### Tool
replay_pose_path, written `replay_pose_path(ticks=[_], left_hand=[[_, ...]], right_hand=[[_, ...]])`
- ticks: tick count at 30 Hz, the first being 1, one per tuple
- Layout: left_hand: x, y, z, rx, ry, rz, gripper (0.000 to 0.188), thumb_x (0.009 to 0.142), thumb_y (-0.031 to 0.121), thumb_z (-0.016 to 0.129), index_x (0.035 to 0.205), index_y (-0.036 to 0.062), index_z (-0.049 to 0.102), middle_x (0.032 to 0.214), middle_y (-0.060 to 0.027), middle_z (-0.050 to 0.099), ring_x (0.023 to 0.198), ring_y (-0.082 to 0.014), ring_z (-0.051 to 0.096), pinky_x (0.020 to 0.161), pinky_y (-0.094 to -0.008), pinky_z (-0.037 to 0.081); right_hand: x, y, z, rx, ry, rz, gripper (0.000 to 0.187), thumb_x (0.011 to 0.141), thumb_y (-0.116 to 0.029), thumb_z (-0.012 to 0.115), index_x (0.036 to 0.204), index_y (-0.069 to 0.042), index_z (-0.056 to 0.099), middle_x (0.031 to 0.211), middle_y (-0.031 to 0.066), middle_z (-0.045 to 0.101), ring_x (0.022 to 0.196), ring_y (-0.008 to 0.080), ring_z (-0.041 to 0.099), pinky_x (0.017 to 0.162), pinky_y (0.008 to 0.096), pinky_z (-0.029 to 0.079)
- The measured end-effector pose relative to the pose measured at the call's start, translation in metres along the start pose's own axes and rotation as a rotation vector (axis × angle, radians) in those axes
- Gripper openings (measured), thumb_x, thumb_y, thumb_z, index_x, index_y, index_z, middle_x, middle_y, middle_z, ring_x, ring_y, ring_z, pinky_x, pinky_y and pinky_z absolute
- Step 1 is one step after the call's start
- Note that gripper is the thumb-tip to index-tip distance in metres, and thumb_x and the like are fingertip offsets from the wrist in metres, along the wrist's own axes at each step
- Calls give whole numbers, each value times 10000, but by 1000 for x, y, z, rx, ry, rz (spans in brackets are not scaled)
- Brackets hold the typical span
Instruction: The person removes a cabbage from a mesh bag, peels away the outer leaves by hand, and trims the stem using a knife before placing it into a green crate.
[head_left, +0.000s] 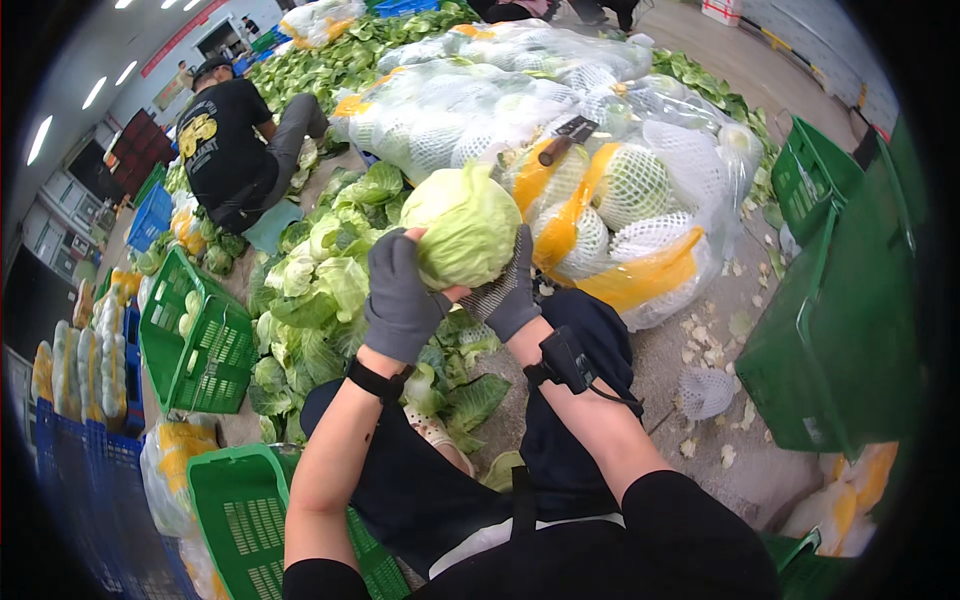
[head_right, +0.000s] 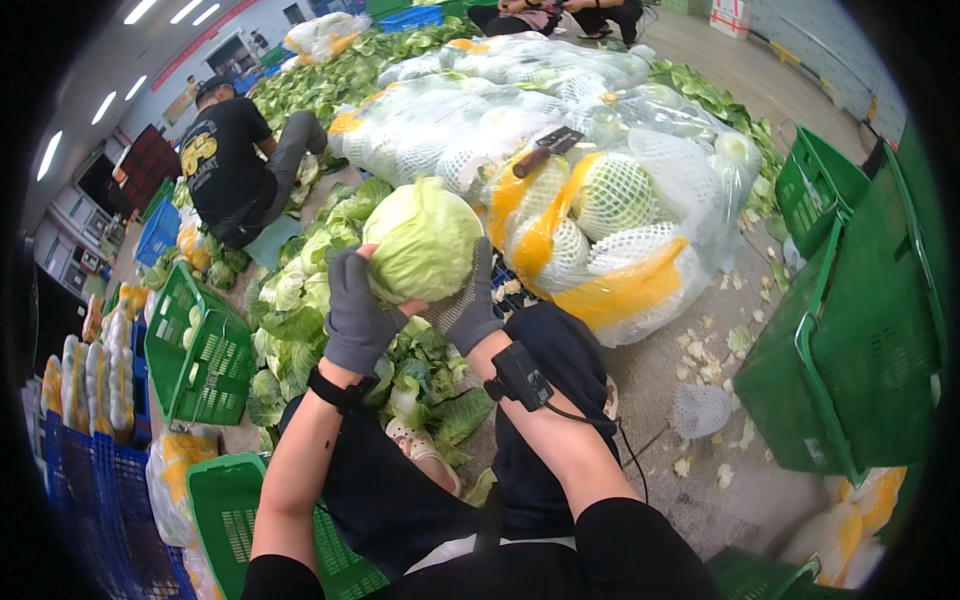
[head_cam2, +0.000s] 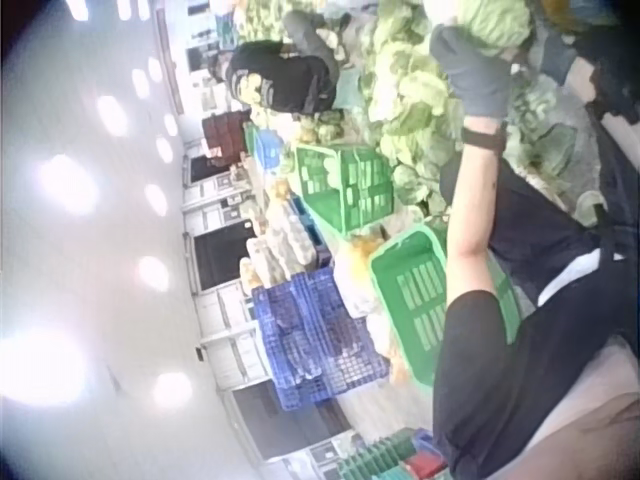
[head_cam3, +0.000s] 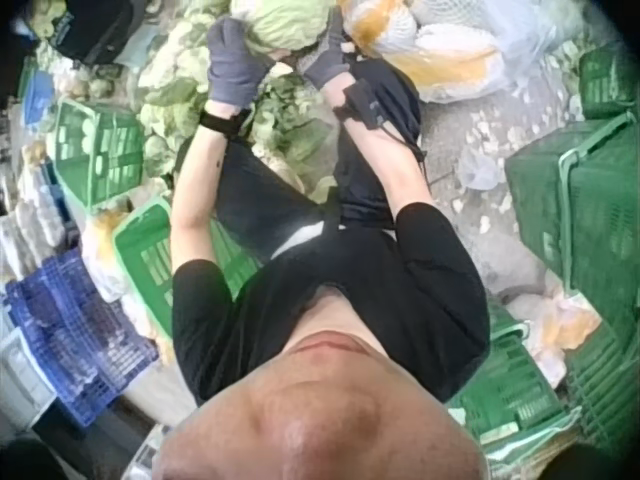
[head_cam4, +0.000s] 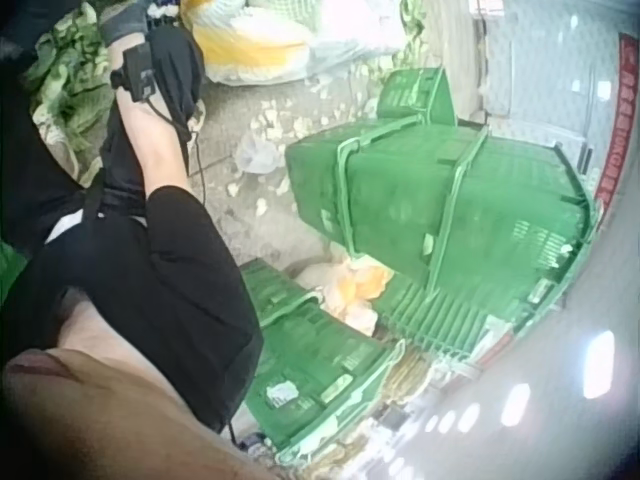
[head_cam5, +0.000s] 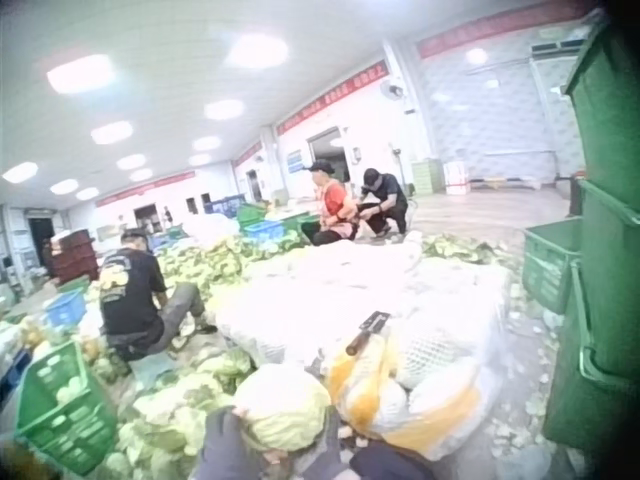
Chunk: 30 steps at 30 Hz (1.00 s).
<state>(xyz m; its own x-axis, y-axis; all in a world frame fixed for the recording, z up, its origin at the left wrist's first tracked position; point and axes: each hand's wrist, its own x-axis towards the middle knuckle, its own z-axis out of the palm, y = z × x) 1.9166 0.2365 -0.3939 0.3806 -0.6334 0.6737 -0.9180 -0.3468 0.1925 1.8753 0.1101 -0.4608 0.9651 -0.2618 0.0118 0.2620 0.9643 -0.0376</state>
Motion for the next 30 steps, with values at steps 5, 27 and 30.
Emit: replay_pose_path(ticks=[5,27,30], left_hand=[[-19,2,10,-26,-27,-21,652,560,237,857,1065,21,506,880,-144,565,795,-309,579,655,-378,457],[-78,25,-65,-710,-414,-937,763,740,232,754,1339,15,333,1211,-113,542,1119,-210,524,943,-363,433],[-43,-24,-82,-438,4,-673,796,804,242,706,1411,19,243,1300,-146,468,1188,-233,465,976,-357,391]], right_hand=[[-1,-8,-16,281,-194,104,819,808,-657,504,1404,-124,328,1403,126,386,1241,330,420,1041,490,350],[-14,-4,18,-465,23,-338,748,821,-384,659,1395,-142,245,1321,76,408,1225,235,424,993,378,413],[-15,-7,8,-531,-10,-410,873,786,-280,722,1407,-110,133,1325,112,339,1215,224,385,993,357,395]])
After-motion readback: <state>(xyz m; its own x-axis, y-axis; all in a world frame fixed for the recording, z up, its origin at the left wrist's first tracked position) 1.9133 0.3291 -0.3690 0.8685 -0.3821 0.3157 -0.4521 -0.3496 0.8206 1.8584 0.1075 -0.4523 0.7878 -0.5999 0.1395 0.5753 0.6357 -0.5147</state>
